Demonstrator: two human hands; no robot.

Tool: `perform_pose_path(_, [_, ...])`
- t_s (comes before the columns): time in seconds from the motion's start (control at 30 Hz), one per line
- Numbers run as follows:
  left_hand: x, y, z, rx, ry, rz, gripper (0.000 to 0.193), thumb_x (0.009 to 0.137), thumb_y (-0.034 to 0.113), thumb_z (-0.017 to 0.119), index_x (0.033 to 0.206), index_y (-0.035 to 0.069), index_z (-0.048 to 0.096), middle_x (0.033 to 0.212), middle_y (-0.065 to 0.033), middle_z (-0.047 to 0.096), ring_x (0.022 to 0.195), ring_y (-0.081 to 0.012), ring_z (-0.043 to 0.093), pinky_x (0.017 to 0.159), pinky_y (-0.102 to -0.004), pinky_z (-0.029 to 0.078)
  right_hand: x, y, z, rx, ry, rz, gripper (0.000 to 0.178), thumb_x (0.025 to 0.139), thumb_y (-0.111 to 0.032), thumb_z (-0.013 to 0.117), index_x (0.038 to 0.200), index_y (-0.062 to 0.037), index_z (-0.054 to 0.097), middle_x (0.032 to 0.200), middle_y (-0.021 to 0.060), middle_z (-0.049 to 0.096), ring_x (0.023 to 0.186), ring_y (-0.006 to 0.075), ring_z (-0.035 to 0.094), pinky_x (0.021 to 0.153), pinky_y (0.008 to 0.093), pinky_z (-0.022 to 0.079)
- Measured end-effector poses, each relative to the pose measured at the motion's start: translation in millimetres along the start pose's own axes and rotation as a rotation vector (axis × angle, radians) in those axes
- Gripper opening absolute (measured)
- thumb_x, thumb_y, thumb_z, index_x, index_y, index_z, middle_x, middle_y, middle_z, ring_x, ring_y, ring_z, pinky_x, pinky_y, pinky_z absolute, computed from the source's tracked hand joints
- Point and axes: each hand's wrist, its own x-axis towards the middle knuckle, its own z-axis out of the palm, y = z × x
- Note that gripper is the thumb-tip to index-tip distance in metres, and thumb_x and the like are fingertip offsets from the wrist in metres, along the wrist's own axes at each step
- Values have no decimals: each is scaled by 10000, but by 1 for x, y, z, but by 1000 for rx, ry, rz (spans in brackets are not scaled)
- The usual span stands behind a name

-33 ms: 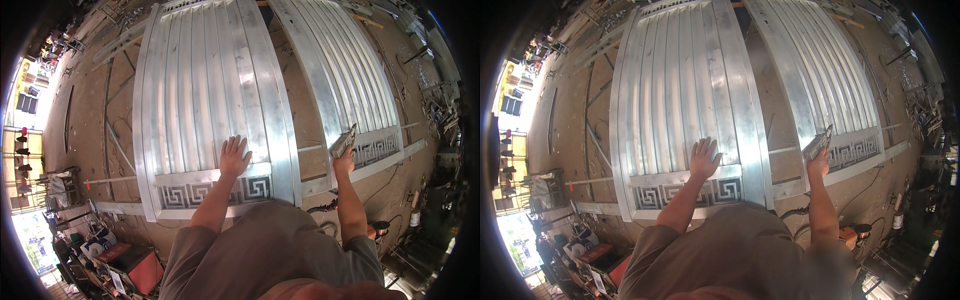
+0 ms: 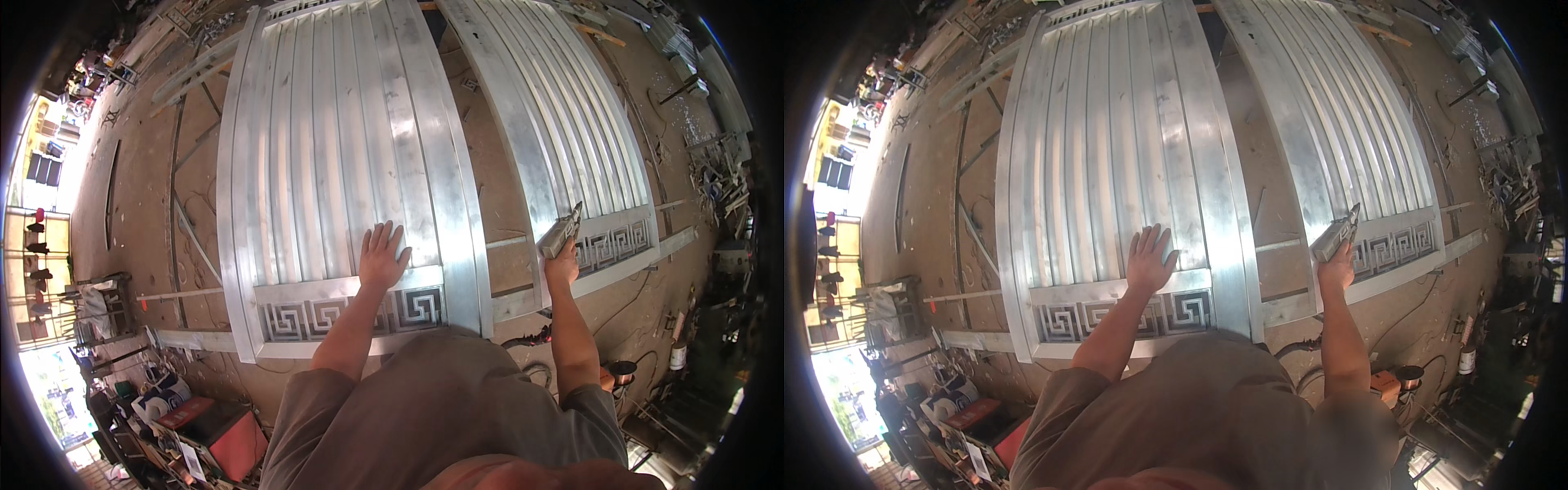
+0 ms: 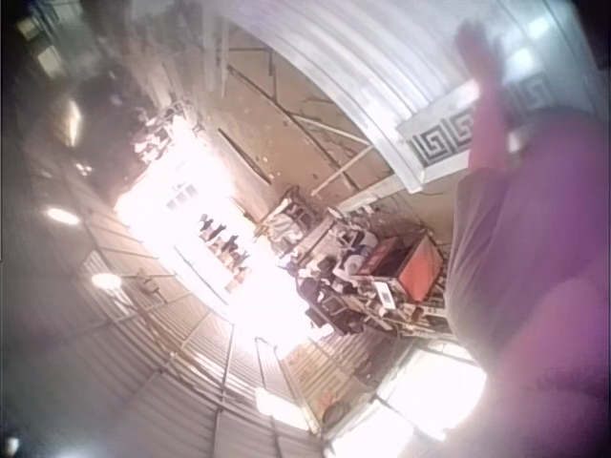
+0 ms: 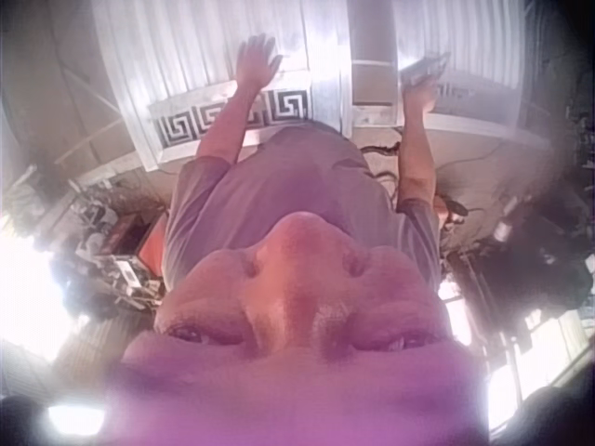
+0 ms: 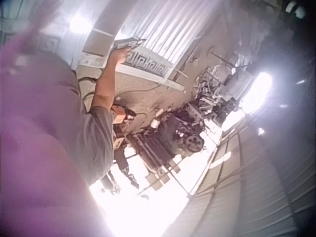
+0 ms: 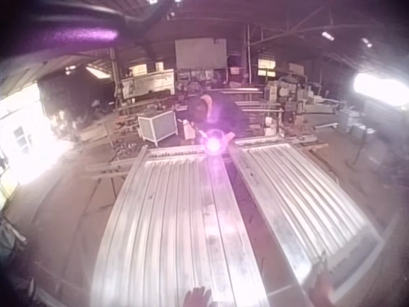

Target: The person aligns and tack welds two large aluminum panels with a Greek key pattern using a handheld welding tool. They adjust the panels, operate a welding machine control panel, and perform multiple welds along the seam and edges.

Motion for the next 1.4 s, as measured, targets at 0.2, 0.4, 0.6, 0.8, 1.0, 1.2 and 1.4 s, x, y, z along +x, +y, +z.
perform_pose_path(0.2, [0,0,1,3,-9,-2,622,1074,492,583,1592,149,552,1700,-127,462,1596,-334,381,1356,-522,235,-1,0,2,15,22,1,850,859,-289,826,1578,-89,421,1611,188,536,1342,444,627,1052,548,566])
perform_pose_path(0.4, [-1,-2,5,0,25,8,617,1056,472,623,1580,151,566,1679,-134,485,1580,-338,404,1350,-536,245,1,2,5,11,7,8,854,848,-283,838,1572,-90,428,1610,181,543,1354,429,626,1059,534,564])
perform_pose_path(0.6, [-1,-3,8,-20,31,1,604,1052,463,630,1556,132,596,1661,-154,513,1558,-344,442,1342,-536,250,5,16,23,-9,59,-11,888,832,-273,843,1597,-108,424,1630,164,533,1377,399,624,1072,527,554])
perform_pose_path(0.8, [-4,-3,-4,-22,18,28,634,1073,485,580,1591,122,549,1684,-158,476,1570,-366,412,1336,-547,250,11,9,16,-25,-6,-12,991,815,-310,857,1647,-69,375,1663,211,486,1406,434,598,1092,532,546])
perform_pose_path(1.0, [-2,-1,-4,-57,28,27,613,1064,473,609,1565,121,575,1660,-163,502,1557,-368,433,1333,-550,267,8,8,14,-82,-41,31,981,830,-278,870,1648,-70,370,1691,195,452,1409,399,606,1093,485,561])
perform_pose_path(1.2, [-2,0,-1,-3,19,10,608,1067,468,597,1586,152,556,1682,-141,479,1582,-327,403,1351,-529,235,7,9,18,-37,72,-19,879,819,-293,873,1556,-127,424,1674,174,476,1325,444,653,1034,532,584])
perform_pose_path(1.4, [-2,1,-1,-18,75,26,585,1043,453,640,1539,144,601,1647,-133,516,1545,-335,446,1331,-537,274,6,14,18,-20,78,-55,838,883,-341,793,1588,-127,396,1551,211,570,1265,478,667,1000,567,580])
